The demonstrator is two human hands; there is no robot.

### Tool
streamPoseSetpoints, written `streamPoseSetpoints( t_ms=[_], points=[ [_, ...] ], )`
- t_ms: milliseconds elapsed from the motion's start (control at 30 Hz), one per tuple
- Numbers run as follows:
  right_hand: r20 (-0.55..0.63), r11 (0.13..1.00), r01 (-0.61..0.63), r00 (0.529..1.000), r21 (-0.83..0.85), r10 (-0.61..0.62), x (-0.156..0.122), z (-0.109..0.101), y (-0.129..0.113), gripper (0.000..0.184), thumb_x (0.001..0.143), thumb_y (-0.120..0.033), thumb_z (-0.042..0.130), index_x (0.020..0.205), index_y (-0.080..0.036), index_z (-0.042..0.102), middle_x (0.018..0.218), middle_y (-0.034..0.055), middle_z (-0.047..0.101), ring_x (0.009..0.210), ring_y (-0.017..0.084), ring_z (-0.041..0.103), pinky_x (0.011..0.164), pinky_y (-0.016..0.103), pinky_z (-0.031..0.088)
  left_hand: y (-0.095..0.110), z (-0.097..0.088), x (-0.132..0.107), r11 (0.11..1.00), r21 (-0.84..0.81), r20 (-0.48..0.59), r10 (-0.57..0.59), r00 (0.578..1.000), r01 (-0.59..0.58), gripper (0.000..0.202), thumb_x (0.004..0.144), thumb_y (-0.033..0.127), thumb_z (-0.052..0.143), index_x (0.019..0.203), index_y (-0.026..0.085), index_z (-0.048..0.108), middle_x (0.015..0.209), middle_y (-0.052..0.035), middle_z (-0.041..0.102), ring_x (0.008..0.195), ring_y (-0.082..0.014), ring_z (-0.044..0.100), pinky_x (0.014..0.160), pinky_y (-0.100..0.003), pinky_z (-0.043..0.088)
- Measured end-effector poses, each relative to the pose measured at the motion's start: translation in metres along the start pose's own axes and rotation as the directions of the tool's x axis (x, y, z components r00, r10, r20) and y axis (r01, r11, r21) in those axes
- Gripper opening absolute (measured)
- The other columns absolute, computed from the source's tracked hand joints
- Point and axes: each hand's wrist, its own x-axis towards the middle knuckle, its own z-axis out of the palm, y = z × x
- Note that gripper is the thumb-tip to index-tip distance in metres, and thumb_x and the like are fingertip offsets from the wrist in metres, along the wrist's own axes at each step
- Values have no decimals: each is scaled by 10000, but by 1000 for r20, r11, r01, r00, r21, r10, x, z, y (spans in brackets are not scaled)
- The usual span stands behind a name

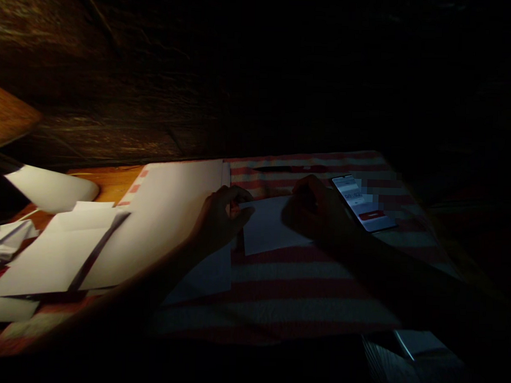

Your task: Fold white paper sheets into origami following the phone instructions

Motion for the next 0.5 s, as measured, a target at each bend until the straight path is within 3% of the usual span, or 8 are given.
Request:
streamPoseSetpoints(
  t_ms=[367,500],
  points=[
    [-9,1000,28,1000,2,-28,0,-1,-1,184,814,-239,632,987,-203,580,788,13,623,626,139,522,520,261,371,2,0,0,999,46,23,-8,1000,7,142,860,287,666,956,212,739,839,-34,713,775,-205,667,716,-346,505],
    [-11,998,27,1000,63,-26,1,-2,3,213,799,-203,629,1006,-216,584,806,12,625,647,145,529,531,264,392,0,-1,1,1000,28,34,-8,999,7,207,905,393,646,936,212,741,830,-35,711,775,-208,670,733,-355,508]
  ],
)
